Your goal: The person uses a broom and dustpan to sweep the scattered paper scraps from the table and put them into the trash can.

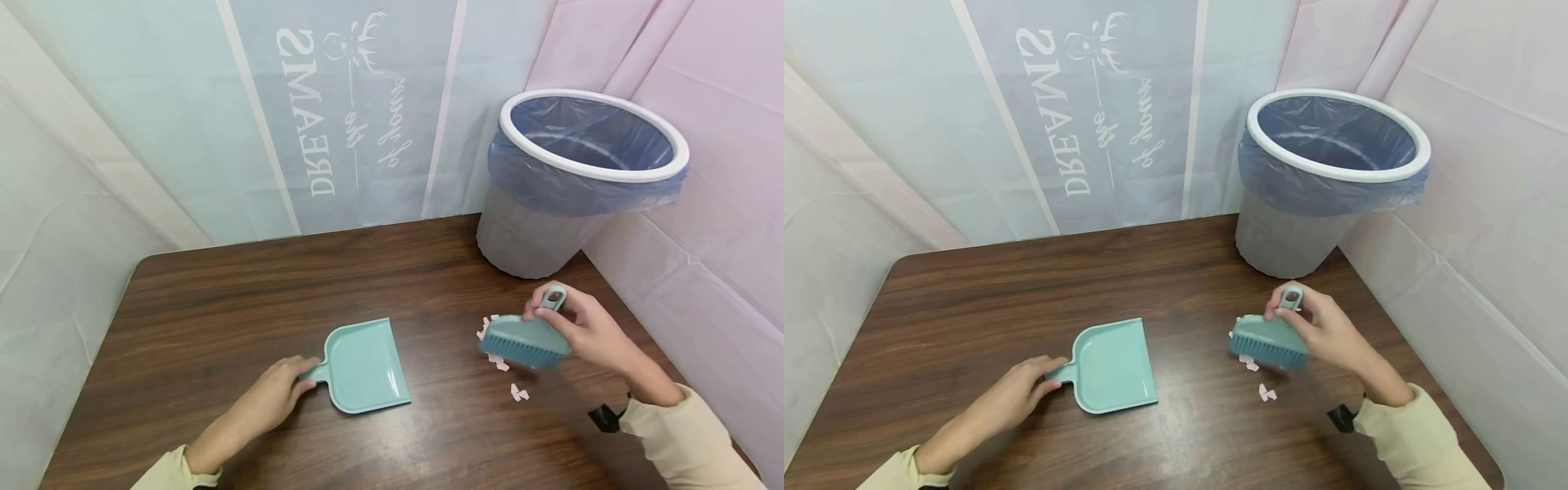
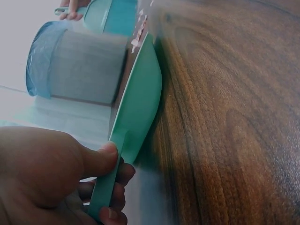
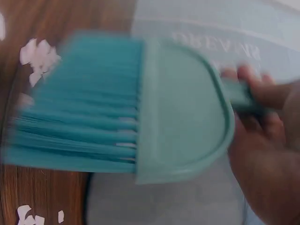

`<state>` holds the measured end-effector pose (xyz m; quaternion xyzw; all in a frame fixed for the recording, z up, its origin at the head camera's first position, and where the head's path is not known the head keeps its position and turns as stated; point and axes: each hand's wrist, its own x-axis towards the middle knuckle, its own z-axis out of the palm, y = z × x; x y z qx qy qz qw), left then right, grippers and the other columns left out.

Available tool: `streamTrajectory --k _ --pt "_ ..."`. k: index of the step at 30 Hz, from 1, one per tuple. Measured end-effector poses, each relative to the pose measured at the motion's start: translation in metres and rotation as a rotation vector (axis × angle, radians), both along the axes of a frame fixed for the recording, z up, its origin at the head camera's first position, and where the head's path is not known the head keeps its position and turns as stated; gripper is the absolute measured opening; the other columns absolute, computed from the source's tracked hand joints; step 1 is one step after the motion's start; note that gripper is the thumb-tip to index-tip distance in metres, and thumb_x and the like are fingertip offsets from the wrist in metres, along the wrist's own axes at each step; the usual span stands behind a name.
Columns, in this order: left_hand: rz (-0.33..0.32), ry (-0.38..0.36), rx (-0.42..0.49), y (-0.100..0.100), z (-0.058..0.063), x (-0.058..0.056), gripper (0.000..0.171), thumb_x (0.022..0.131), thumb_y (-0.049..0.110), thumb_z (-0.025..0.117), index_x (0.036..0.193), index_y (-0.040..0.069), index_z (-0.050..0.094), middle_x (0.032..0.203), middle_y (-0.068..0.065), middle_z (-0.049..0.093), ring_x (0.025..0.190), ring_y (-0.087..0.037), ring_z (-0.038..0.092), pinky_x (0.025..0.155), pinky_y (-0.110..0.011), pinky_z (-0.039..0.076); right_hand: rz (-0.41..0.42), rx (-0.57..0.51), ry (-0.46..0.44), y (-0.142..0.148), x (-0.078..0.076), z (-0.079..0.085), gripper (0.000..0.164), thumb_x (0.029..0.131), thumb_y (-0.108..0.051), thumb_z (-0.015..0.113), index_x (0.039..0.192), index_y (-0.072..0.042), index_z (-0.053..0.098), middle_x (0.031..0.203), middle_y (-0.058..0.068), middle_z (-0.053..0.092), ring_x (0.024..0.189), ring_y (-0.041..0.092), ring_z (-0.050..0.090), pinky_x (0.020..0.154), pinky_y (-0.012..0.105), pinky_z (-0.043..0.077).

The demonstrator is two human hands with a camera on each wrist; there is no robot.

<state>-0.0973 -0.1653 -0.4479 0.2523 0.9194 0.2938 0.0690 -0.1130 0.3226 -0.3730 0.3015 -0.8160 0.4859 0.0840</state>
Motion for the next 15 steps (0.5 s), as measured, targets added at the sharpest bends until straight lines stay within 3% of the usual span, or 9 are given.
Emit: streamTrajectory --k 5,8,11,15 --pt "-0.006 0.014 0.001 0.0 0.0 0.0 0.033 0.092 0.003 0.071 0.123 -0.007 0.068 0.107 -0.008 0.071 0.1 -0.023 0.065 0.086 -0.045 0.055 0.364 -0.185 -0.183 0.019 -0.005 -0.002 0.034 0.087 0.035 0.042 0.103 0.009 0.056 0.094 0.017 0.065 0.091 0.023 0.067 0.08 0.028 0.056" --pt "-0.01 0.018 0.003 0.0 0.0 0.0 0.033 0.092 0.003 0.072 0.123 -0.008 0.067 0.106 -0.008 0.071 0.098 -0.023 0.065 0.085 -0.045 0.055 0.502 -0.214 -0.255 0.025 -0.008 -0.007 0.035 0.086 0.036 0.038 0.104 0.009 0.053 0.095 0.018 0.064 0.092 0.025 0.067 0.082 0.031 0.057" --pt "-0.006 0.019 0.0 0.0 0.0 0.0 0.033 0.092 0.003 0.072 0.123 -0.008 0.067 0.105 -0.008 0.071 0.099 -0.023 0.065 0.085 -0.045 0.055 0.568 -0.202 -0.302 0.026 -0.01 -0.013 0.036 0.087 0.036 0.037 0.105 0.008 0.052 0.096 0.018 0.063 0.092 0.027 0.067 0.083 0.033 0.057" --pt "0.003 0.022 0.002 0.0 -0.001 0.001 0.033 0.092 0.003 0.072 0.123 -0.007 0.068 0.105 -0.008 0.071 0.099 -0.023 0.065 0.086 -0.046 0.055 0.571 -0.164 -0.327 0.024 -0.013 -0.02 0.037 0.088 0.034 0.038 0.107 0.006 0.053 0.097 0.017 0.064 0.092 0.027 0.067 0.083 0.034 0.057"
